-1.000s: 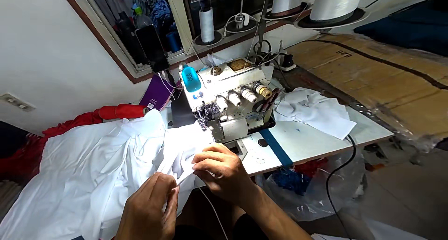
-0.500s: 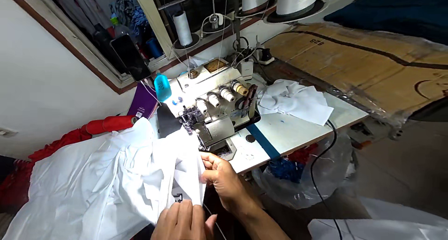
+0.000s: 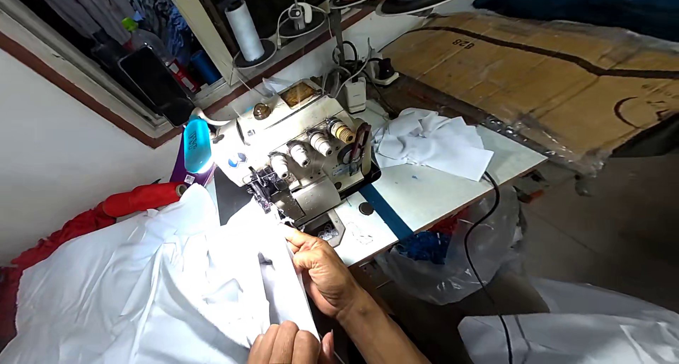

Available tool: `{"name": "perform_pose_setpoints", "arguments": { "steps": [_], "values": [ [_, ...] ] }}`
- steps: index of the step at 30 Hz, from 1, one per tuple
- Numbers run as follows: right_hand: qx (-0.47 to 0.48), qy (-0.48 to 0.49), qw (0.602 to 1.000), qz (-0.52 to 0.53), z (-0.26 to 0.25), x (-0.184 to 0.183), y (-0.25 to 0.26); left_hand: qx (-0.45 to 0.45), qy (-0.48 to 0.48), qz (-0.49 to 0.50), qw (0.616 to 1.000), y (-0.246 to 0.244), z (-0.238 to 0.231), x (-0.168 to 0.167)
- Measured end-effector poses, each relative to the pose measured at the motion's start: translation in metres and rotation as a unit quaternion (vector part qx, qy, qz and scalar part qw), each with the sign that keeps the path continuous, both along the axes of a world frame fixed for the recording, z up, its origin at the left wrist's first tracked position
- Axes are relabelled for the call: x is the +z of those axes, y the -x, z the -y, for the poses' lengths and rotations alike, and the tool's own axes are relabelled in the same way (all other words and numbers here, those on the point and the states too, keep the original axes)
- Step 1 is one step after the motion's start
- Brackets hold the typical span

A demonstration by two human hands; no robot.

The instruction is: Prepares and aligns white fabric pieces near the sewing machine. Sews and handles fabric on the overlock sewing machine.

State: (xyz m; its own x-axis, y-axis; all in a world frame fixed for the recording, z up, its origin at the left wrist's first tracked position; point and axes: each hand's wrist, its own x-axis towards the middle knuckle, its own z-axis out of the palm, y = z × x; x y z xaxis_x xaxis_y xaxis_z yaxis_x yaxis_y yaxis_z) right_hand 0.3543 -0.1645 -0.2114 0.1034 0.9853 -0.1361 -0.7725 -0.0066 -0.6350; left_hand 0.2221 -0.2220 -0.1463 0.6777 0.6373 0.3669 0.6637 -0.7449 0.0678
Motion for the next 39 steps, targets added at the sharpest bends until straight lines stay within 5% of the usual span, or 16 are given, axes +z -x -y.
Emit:
{"name": "perform_pose_setpoints", "arguments": {
  "steps": [11,22,32,35,39],
  "values": [
    [-0.002,-0.021,0.997,0.069,0.001,-0.005,-0.003,-0.013,0.006,-0.001,1.000,-0.001,-0.005,-0.018],
    [-0.003,0.038,0.969,0.243,0.069,-0.023,0.018,-0.017,0.062,-0.004,0.998,0.016,0.002,-0.024],
    [-0.038,0.002,0.973,0.229,0.076,-0.011,0.020,-0.071,0.049,0.007,0.996,0.027,0.000,-0.020],
    [-0.112,0.062,0.957,0.260,0.066,-0.016,0.026,-0.075,0.086,0.063,0.991,0.027,-0.023,-0.007],
    [-0.144,0.079,0.942,0.294,0.076,-0.015,0.027,-0.002,-0.008,0.078,0.997,0.015,-0.087,-0.020]
  ]
}}
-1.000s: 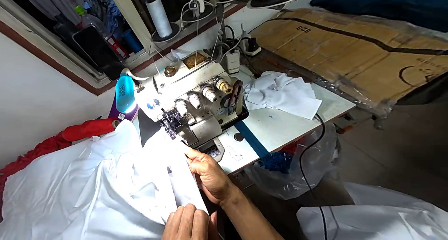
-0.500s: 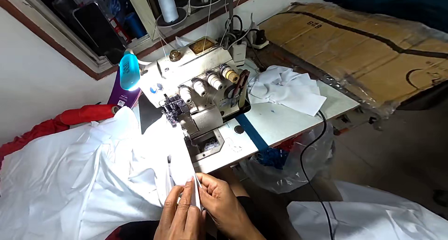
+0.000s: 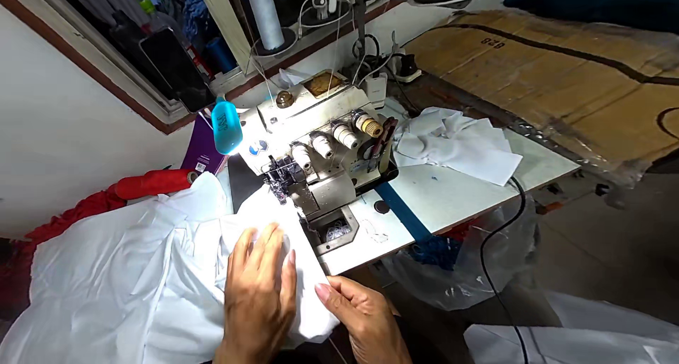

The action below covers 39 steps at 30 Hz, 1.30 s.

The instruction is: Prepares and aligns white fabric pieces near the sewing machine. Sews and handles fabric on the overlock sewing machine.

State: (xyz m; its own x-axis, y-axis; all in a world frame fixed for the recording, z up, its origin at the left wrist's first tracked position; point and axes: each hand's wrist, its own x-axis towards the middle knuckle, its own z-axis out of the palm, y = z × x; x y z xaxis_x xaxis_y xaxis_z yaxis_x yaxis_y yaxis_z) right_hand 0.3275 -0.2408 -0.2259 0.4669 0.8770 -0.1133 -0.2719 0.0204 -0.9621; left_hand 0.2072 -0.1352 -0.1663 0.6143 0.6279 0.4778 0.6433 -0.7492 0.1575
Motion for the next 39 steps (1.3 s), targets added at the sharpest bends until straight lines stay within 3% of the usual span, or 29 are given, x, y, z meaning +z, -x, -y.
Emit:
{"name": "perform_pose_setpoints", "arguments": {
  "steps": [7,14,18,20,24,28,31,33,35,37,39],
  "values": [
    [0.005,0.015,1.000,-0.017,0.002,0.011,0.001,0.008,-0.002,-0.023,1.000,-0.006,-0.017,-0.011],
    [-0.021,-0.005,0.999,-0.029,-0.064,0.005,-0.004,0.065,0.025,-0.028,0.997,-0.019,-0.065,-0.009],
    [-0.016,0.010,0.999,-0.039,-0.087,0.014,-0.012,0.115,0.089,-0.069,0.987,-0.023,-0.099,0.001],
    [-0.007,0.016,0.999,-0.051,-0.091,0.018,-0.015,0.094,0.080,-0.093,0.988,-0.013,-0.106,0.008],
    [-0.012,0.009,1.000,-0.023,-0.090,0.015,-0.018,-0.057,-0.038,-0.166,0.984,0.046,-0.095,0.035],
    [-0.030,0.005,0.999,-0.021,-0.083,0.012,-0.012,-0.144,-0.032,-0.244,0.958,0.107,-0.084,0.071],
    [-0.028,-0.014,0.999,-0.010,-0.064,0.012,0.025,-0.210,0.087,-0.213,0.950,0.087,-0.021,0.110],
    [0.063,-0.016,0.998,-0.001,-0.038,0.025,0.046,-0.257,0.135,-0.149,0.945,0.057,0.017,0.107],
    [0.186,-0.019,0.982,-0.010,-0.017,0.035,0.043,-0.293,0.096,-0.139,0.941,0.029,0.034,0.083],
    [0.263,-0.009,0.964,-0.028,-0.037,0.021,0.027,-0.275,0.050,-0.153,0.948,0.024,0.032,0.065],
    [0.167,0.001,0.981,0.095,-0.064,0.003,0.013,-0.201,0.038,-0.184,0.961,0.036,0.027,0.067]
  ]
}}
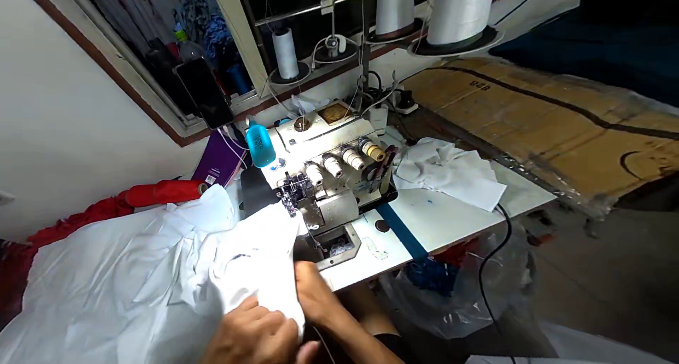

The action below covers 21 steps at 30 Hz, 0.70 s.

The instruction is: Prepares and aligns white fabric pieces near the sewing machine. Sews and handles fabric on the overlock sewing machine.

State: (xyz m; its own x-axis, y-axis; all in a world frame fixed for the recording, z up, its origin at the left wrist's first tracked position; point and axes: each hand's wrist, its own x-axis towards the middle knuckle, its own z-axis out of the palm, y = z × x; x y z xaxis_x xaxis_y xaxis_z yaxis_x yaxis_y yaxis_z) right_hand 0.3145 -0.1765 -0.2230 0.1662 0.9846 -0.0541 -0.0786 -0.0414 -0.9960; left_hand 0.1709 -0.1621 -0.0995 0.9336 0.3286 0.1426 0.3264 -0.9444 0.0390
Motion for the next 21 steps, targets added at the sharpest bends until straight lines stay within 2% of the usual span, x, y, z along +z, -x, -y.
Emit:
{"name": "perform_pose_setpoints", "arguments": {
  "steps": [3,5,7,10,11,13,15,16,18,21],
  "values": [
    [-0.188,-0.115,0.967,0.131,0.004,-0.019,-0.019,0.129,0.042,-0.031,0.990,0.018,-0.001,-0.003],
    [-0.229,-0.222,0.927,0.196,0.005,-0.006,-0.025,0.172,0.068,-0.022,0.983,0.014,-0.002,-0.009],
    [-0.210,-0.294,0.891,0.276,-0.008,0.006,-0.032,0.212,0.058,-0.012,0.975,0.003,-0.001,-0.009],
    [-0.115,-0.327,0.849,0.399,-0.038,0.010,-0.049,0.288,0.044,0.007,0.957,-0.001,-0.010,-0.015],
    [-0.086,-0.333,0.842,0.416,-0.046,0.010,-0.055,0.315,0.079,-0.001,0.946,0.001,-0.015,-0.017],
    [-0.061,-0.339,0.837,0.426,-0.053,0.016,-0.064,0.372,0.210,-0.009,0.904,0.004,-0.027,-0.018],
    [-0.078,-0.346,0.838,0.415,-0.052,0.018,-0.067,0.403,0.288,0.053,0.867,0.009,-0.033,-0.027],
    [-0.092,-0.353,0.839,0.404,-0.049,0.015,-0.067,0.404,0.278,0.111,0.864,0.011,-0.031,-0.032],
    [-0.122,-0.364,0.842,0.380,-0.047,0.009,-0.065,0.358,0.169,0.213,0.894,0.010,-0.023,-0.037],
    [-0.159,-0.380,0.838,0.358,-0.046,0.005,-0.058,0.239,0.005,0.239,0.941,0.005,-0.010,-0.027]
  ]
}}
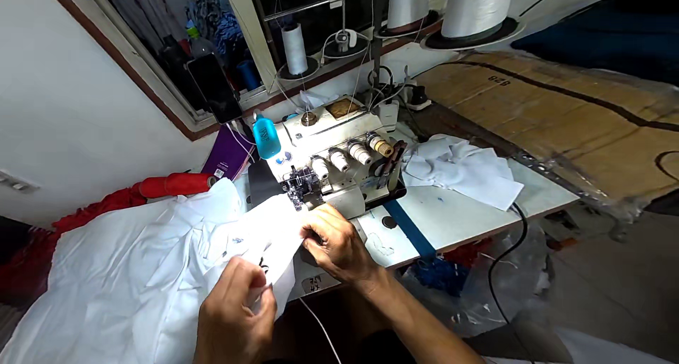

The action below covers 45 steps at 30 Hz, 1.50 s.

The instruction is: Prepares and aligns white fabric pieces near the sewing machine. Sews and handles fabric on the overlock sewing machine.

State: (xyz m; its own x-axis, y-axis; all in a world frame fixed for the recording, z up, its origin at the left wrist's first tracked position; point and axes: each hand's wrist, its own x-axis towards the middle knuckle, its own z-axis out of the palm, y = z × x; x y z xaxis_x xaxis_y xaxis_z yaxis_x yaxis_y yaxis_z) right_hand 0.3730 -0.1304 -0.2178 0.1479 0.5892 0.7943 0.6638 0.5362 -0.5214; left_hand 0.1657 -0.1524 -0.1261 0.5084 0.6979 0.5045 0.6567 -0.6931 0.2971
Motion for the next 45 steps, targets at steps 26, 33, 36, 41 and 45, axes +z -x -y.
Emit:
{"name": "perform_pose_setpoints", "arguments": {
  "steps": [26,33,36,41,45],
  "values": [
    [-0.066,-0.058,0.995,-0.046,0.006,0.009,0.029,0.041,-0.201,-0.122,0.971,-0.022,0.012,-0.011],
    [-0.112,0.234,0.910,-0.325,0.032,0.020,0.071,0.021,-0.206,-0.175,0.963,-0.026,0.023,-0.007],
    [-0.038,0.362,0.860,-0.358,0.045,0.025,0.054,0.017,-0.184,-0.269,0.945,-0.011,0.023,-0.004],
    [0.047,0.394,0.811,-0.430,0.061,0.022,0.029,-0.044,-0.177,-0.276,0.944,-0.019,0.047,0.000],
    [0.125,0.397,0.780,-0.467,0.082,0.016,0.033,-0.052,-0.165,-0.246,0.954,-0.033,0.061,-0.010]
  ]
}}
